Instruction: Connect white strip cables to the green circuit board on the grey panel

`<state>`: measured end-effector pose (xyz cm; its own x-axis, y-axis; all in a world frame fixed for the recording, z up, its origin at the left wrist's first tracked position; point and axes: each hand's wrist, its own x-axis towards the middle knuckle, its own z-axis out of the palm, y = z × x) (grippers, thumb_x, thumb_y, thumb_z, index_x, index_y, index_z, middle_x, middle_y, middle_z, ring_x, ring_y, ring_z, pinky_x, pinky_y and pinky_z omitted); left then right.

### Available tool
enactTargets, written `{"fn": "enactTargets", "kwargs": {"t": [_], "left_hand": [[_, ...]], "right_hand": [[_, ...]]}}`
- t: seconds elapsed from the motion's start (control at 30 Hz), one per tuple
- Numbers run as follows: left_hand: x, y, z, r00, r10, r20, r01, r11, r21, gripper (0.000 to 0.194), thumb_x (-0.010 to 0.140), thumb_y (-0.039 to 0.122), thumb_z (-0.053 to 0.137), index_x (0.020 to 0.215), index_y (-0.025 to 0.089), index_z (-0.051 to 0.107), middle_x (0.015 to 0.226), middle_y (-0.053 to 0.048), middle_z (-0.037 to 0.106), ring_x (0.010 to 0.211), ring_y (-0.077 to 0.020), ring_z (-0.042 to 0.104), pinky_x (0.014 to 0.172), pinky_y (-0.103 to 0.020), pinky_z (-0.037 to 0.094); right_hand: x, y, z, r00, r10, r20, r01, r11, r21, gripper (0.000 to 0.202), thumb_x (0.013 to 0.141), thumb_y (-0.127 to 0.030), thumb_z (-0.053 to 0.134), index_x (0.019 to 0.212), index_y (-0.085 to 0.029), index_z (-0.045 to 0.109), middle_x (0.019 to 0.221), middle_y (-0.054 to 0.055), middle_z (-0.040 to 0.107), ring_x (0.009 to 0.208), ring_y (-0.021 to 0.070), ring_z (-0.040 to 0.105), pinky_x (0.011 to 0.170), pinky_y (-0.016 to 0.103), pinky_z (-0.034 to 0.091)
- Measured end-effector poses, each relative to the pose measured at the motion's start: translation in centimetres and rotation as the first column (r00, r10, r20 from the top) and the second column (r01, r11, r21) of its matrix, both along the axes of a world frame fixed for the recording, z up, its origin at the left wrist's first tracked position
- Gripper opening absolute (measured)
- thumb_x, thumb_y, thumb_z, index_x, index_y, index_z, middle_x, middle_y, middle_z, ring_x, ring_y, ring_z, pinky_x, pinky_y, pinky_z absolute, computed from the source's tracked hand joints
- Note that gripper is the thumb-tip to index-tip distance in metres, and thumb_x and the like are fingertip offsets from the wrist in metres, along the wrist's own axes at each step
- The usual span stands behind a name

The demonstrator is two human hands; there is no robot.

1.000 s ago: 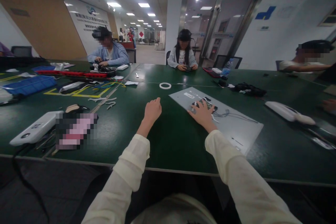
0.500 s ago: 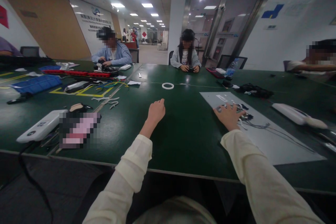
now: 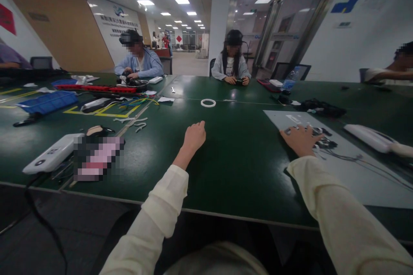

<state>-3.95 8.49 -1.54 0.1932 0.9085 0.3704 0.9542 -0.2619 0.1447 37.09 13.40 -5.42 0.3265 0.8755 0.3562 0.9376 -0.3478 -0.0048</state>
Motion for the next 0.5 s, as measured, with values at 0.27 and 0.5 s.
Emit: {"fn": "enactTargets", "kwargs": {"t": [0.27,0.5], "left_hand": [[0.1,0.03,-0.1,0.999,-0.011,-0.034,0.01,0.999,-0.049,0.028,0.092,0.019,0.035,0.118,0.015,0.044,0.102,-0.009,0.062,0.093,-0.0186,0.059,0.077,-0.029,0.044],[0.15,0.05,-0.3,0.997,-0.039,-0.068,0.034,0.996,-0.085,0.026,0.091,0.019,0.035,0.114,0.015,0.048,0.1,-0.009,0.062,0.093,-0.019,0.059,0.077,-0.029,0.045]], "right_hand": [[1.14,0.23,-0.22,0.999,0.028,0.026,-0.028,1.0,0.006,0.051,0.084,-0.053,0.036,0.114,-0.019,0.061,0.127,0.018,0.045,0.122,0.0372,0.022,0.088,0.063,0.012],[0.99,-0.5,0.01,1.0,-0.001,0.019,0.001,1.0,0.0,0.05,0.084,-0.052,0.039,0.113,-0.018,0.062,0.124,0.018,0.047,0.122,0.0357,0.025,0.09,0.062,0.012]]}}
